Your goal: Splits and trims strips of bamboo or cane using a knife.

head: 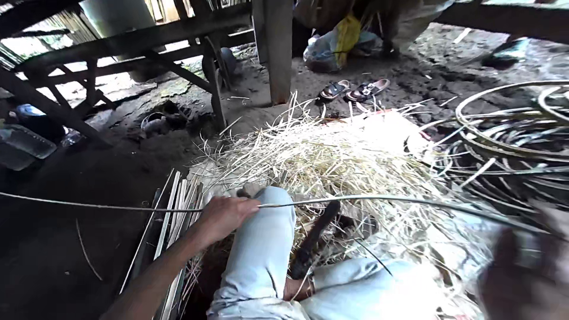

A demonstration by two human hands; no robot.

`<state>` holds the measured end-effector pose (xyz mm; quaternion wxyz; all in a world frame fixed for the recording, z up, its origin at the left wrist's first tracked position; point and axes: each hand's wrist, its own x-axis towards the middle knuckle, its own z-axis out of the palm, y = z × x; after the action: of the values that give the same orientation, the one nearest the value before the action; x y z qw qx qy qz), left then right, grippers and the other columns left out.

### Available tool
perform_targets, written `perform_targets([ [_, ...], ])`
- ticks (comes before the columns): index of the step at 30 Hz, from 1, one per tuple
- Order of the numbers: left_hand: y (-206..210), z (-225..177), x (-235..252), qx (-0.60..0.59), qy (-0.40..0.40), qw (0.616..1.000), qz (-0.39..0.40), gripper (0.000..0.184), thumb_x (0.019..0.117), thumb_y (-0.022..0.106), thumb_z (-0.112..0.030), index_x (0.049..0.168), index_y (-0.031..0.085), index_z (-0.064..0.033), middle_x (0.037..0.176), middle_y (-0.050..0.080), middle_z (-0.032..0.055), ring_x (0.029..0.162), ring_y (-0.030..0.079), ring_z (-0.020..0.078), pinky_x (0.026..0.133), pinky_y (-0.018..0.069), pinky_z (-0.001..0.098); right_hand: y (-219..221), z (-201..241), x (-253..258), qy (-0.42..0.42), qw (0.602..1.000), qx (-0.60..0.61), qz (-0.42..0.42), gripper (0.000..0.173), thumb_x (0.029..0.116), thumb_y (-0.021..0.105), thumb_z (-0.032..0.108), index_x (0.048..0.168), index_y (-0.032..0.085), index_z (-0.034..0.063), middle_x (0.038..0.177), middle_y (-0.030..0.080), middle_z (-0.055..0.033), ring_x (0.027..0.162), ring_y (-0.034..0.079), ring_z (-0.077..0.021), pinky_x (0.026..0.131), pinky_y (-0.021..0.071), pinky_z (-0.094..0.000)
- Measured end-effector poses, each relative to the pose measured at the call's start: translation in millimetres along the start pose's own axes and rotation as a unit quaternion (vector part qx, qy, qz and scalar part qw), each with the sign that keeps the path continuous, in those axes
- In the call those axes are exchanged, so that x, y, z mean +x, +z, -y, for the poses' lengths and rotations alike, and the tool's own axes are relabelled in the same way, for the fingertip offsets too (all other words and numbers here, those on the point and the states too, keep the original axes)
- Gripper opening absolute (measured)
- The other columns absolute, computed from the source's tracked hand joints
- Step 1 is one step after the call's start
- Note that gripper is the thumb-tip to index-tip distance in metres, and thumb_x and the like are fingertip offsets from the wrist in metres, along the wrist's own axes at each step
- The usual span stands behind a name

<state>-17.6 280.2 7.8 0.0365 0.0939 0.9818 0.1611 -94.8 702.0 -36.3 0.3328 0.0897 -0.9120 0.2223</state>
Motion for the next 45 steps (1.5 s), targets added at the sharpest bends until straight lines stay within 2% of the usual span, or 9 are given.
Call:
perform_targets([
  [2, 9, -17, 29, -0.017, 0.07, 0.997, 0.03, 0.037, 0.1098, 0.045, -0.031, 0.128, 0.07, -0.0111, 0.111, 0.074, 0.0155, 0.096, 0.073, 0.0367, 0.081, 0.0535, 0.0607, 20, 70, -2, -0.099, 0.99, 0.075, 0.066, 0.039, 0.0988, 0.058, 0.011, 0.132, 0.062, -0.0102, 0.137, 0.055, -0.0382, 0.131, 0.05, -0.0578, 0.11, 0.035, -0.0704],
  [4, 15, -34, 52, -0.037, 0.121, 0.99, 0.056, 0.036, 0.1097, 0.045, -0.03, 0.123, 0.071, -0.0083, 0.106, 0.074, 0.0159, 0.093, 0.072, 0.035, 0.079, 0.0532, 0.0586, 54, 125, -6, -0.184, 0.969, 0.103, 0.127, 0.04, 0.0983, 0.064, 0.024, 0.13, 0.068, 0.0003, 0.125, 0.066, -0.0317, 0.119, 0.063, -0.0523, 0.104, 0.0413, -0.0718],
  [6, 18, -37, 68, -0.053, 0.136, 0.987, 0.069, 0.034, 0.1084, 0.048, -0.026, 0.111, 0.072, -0.0021, 0.091, 0.071, 0.0171, 0.084, 0.07, 0.034, 0.076, 0.0521, 0.056, 86, 141, -6, -0.231, 0.949, 0.123, 0.173, 0.033, 0.0976, 0.065, 0.031, 0.117, 0.075, 0.0052, 0.09, 0.074, -0.0194, 0.081, 0.073, -0.0398, 0.072, 0.0562, -0.0592],
  [8, 13, -20, 79, -0.061, 0.104, 0.988, 0.096, 0.036, 0.1079, 0.051, -0.029, 0.113, 0.074, -0.0028, 0.09, 0.072, 0.0178, 0.085, 0.07, 0.0342, 0.08, 0.0518, 0.0581, 101, 133, 0, -0.21, 0.939, 0.143, 0.231, 0.028, 0.1013, 0.061, 0.028, 0.105, 0.075, 0.0045, 0.078, 0.071, -0.0186, 0.065, 0.07, -0.0406, 0.054, 0.0526, -0.0588],
  [18, -7, 104, 86, 0.03, -0.022, 0.997, 0.072, 0.048, 0.102, 0.06, -0.044, 0.095, 0.07, 0.0025, 0.085, 0.068, 0.0212, 0.085, 0.068, 0.0391, 0.079, 0.0503, 0.061, 162, 117, 20, -0.147, 0.945, 0.127, 0.263, 0.022, 0.1027, 0.064, 0.024, 0.107, 0.075, 0.0055, 0.081, 0.068, -0.0221, 0.071, 0.068, -0.0459, 0.059, 0.0481, -0.0648],
  [26, 12, 175, 14, 0.017, -0.179, 0.98, 0.085, 0.051, 0.1037, 0.056, -0.046, 0.093, 0.072, 0.0015, 0.087, 0.07, 0.0211, 0.088, 0.069, 0.0399, 0.083, 0.0495, 0.0633, 178, 133, -1, -0.16, 0.931, 0.119, 0.305, 0.018, 0.1009, 0.067, 0.022, 0.102, 0.076, 0.0068, 0.083, 0.071, -0.0209, 0.074, 0.069, -0.0448, 0.062, 0.0496, -0.0632],
  [32, 7, 146, -52, 0.045, -0.222, 0.974, -0.014, 0.045, 0.1032, 0.059, -0.042, 0.09, 0.072, -0.0006, 0.072, 0.066, 0.0188, 0.071, 0.067, 0.0386, 0.07, 0.0516, 0.0612, 165, 155, -15, -0.124, 0.931, 0.112, 0.324, 0.024, 0.1035, 0.062, 0.025, 0.102, 0.074, 0.0037, 0.08, 0.07, -0.0241, 0.072, 0.068, -0.0498, 0.059, 0.0473, -0.0664],
  [40, 5, 86, -176, -0.004, -0.413, 0.911, 0.001, 0.049, 0.1095, 0.046, -0.038, 0.105, 0.074, 0.0015, 0.084, 0.07, 0.023, 0.083, 0.068, 0.0431, 0.082, 0.0494, 0.0661, 140, 156, -42, -0.053, 0.939, 0.016, 0.34, 0.032, 0.1085, 0.051, 0.025, 0.107, 0.069, -0.0011, 0.083, 0.068, -0.0319, 0.075, 0.068, -0.0557, 0.06, 0.0464, -0.0682],
  [45, 32, 24, -164, 0.053, -0.458, 0.886, -0.056, 0.053, 0.1088, 0.045, -0.042, 0.102, 0.072, 0.004, 0.086, 0.07, 0.0271, 0.088, 0.07, 0.048, 0.078, 0.0509, 0.0652, 123, 161, -57, -0.034, 0.941, 0.004, 0.337, 0.035, 0.1095, 0.048, 0.027, 0.11, 0.068, -0.0019, 0.087, 0.07, -0.0308, 0.077, 0.069, -0.0546, 0.061, 0.048, -0.0671],
])
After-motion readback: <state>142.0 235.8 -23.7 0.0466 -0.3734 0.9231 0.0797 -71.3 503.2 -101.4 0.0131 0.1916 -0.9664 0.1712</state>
